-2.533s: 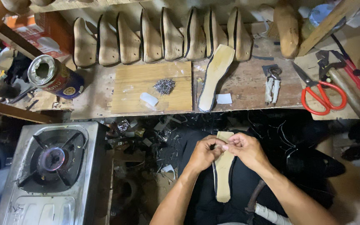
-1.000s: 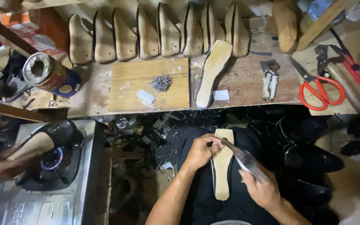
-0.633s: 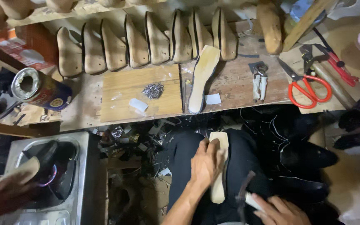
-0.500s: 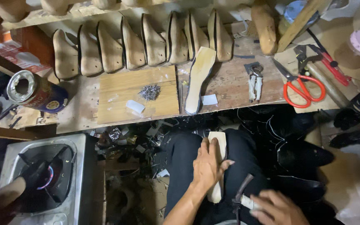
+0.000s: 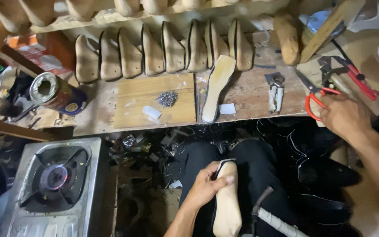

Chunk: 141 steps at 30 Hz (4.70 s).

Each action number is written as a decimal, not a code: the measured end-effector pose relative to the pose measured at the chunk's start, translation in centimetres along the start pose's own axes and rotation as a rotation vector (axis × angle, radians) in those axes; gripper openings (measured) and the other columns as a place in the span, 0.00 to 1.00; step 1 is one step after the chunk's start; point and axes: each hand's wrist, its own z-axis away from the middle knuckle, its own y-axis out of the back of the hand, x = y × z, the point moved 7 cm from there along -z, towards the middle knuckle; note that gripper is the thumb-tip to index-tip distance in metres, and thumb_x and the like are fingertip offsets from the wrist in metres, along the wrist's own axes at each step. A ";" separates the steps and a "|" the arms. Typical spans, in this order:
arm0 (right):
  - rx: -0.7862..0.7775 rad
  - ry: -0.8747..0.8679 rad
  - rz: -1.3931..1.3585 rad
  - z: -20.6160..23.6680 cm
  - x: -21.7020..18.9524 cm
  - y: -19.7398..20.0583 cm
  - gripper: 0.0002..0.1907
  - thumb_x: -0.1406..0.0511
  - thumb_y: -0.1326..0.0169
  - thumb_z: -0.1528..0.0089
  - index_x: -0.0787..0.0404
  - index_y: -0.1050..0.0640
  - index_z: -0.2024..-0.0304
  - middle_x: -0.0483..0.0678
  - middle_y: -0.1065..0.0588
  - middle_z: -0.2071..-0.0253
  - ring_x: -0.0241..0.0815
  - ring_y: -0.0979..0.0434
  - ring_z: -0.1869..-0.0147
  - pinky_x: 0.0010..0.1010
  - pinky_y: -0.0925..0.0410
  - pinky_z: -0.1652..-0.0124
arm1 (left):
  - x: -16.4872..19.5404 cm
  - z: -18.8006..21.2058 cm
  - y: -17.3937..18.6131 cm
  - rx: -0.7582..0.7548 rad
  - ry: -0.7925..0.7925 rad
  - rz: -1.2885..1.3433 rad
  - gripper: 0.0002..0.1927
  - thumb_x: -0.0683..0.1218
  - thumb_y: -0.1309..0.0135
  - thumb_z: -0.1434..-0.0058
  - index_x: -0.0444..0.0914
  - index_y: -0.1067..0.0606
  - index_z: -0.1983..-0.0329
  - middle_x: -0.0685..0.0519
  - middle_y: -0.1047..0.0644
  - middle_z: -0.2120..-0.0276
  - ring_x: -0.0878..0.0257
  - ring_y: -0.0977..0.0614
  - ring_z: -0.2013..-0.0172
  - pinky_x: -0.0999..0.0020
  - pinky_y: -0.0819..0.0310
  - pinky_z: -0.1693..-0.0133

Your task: The person repeatedly trims the edges of a shoe sole using shears, then picks up a nail and hammers it into the sole. This cycle is performed multiple times on the same sole while seated on the floor.

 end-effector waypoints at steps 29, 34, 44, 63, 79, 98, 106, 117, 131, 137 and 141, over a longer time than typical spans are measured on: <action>-0.357 0.259 -0.748 18.5 -22.7 7.6 0.18 0.61 0.39 0.49 0.60 0.28 0.61 0.54 0.25 0.67 0.60 0.26 0.67 0.46 0.34 0.62 | 7.5 1.7 0.7 0.406 -0.181 0.593 0.18 0.53 0.54 0.34 0.34 0.26 0.54 0.51 0.22 0.66 0.64 0.20 0.68 0.70 0.25 0.64; -0.525 0.201 -0.753 18.7 -23.0 7.0 0.14 0.60 0.39 0.48 0.56 0.27 0.64 0.49 0.24 0.74 0.55 0.23 0.70 0.43 0.33 0.60 | 7.3 2.1 1.0 0.405 -0.206 0.599 0.19 0.54 0.54 0.33 0.33 0.26 0.53 0.51 0.22 0.65 0.64 0.21 0.66 0.69 0.25 0.63; -0.326 0.256 -0.823 19.1 -22.8 7.6 0.12 0.64 0.36 0.52 0.57 0.24 0.68 0.48 0.21 0.74 0.54 0.20 0.71 0.44 0.28 0.68 | 7.4 3.1 1.1 0.426 -0.190 0.598 0.23 0.57 0.54 0.35 0.33 0.26 0.49 0.49 0.22 0.64 0.62 0.20 0.66 0.68 0.24 0.62; -0.341 0.186 -0.910 17.8 -22.8 8.8 0.12 0.66 0.34 0.54 0.58 0.24 0.73 0.48 0.23 0.78 0.50 0.19 0.77 0.39 0.28 0.75 | 6.1 3.6 0.9 0.373 -0.220 0.510 0.19 0.53 0.51 0.35 0.32 0.25 0.55 0.51 0.21 0.66 0.67 0.22 0.67 0.72 0.27 0.63; -0.289 0.166 -0.944 18.0 -22.8 7.1 0.13 0.66 0.35 0.50 0.60 0.29 0.79 0.49 0.26 0.87 0.45 0.24 0.87 0.35 0.33 0.83 | 6.3 2.9 -0.3 0.251 -0.180 0.494 0.18 0.50 0.51 0.33 0.31 0.24 0.51 0.55 0.21 0.66 0.71 0.24 0.67 0.76 0.30 0.63; -0.354 0.040 -1.069 18.4 -22.2 6.4 0.07 0.64 0.39 0.46 0.61 0.22 0.73 0.48 0.24 0.85 0.38 0.22 0.84 0.31 0.31 0.79 | 5.1 2.8 -0.4 0.159 -0.131 0.372 0.15 0.48 0.50 0.29 0.30 0.23 0.57 0.58 0.25 0.71 0.74 0.29 0.72 0.76 0.37 0.69; -0.529 0.045 -1.308 15.9 -22.7 6.0 0.19 0.60 0.38 0.46 0.62 0.18 0.54 0.45 0.22 0.80 0.35 0.24 0.81 0.26 0.29 0.79 | 5.7 1.8 -3.6 -0.062 -0.092 0.323 0.28 0.46 0.49 0.32 0.35 0.35 0.30 0.48 0.26 0.46 0.61 0.23 0.47 0.67 0.29 0.43; -0.350 -0.563 -2.126 17.7 -24.7 0.9 0.16 0.62 0.48 0.43 0.68 0.21 0.60 0.53 0.21 0.76 0.42 0.22 0.77 0.32 0.29 0.75 | 2.1 4.4 -4.4 0.066 -0.161 0.412 0.26 0.43 0.39 0.41 0.33 0.28 0.40 0.48 0.23 0.46 0.61 0.22 0.47 0.64 0.28 0.45; -0.422 0.253 -0.805 17.3 -24.0 8.3 0.16 0.56 0.35 0.47 0.57 0.28 0.70 0.47 0.27 0.80 0.49 0.25 0.78 0.38 0.34 0.68 | 2.4 3.8 1.8 0.368 -0.312 0.844 0.24 0.35 0.37 0.48 0.33 0.28 0.47 0.47 0.22 0.57 0.56 0.20 0.55 0.57 0.25 0.51; -0.421 0.271 -0.775 16.5 -24.3 9.4 0.16 0.57 0.36 0.47 0.56 0.28 0.69 0.49 0.28 0.79 0.52 0.27 0.79 0.41 0.36 0.68 | 1.1 3.9 0.1 0.221 -0.255 0.827 0.21 0.37 0.36 0.47 0.31 0.26 0.50 0.46 0.21 0.57 0.54 0.19 0.54 0.56 0.24 0.49; -0.456 0.273 -0.813 16.7 -24.0 9.1 0.14 0.59 0.35 0.47 0.56 0.27 0.71 0.48 0.26 0.80 0.52 0.26 0.79 0.40 0.34 0.67 | 0.0 4.2 0.6 0.200 -0.201 0.795 0.22 0.36 0.36 0.49 0.31 0.26 0.50 0.47 0.20 0.57 0.56 0.19 0.55 0.60 0.25 0.49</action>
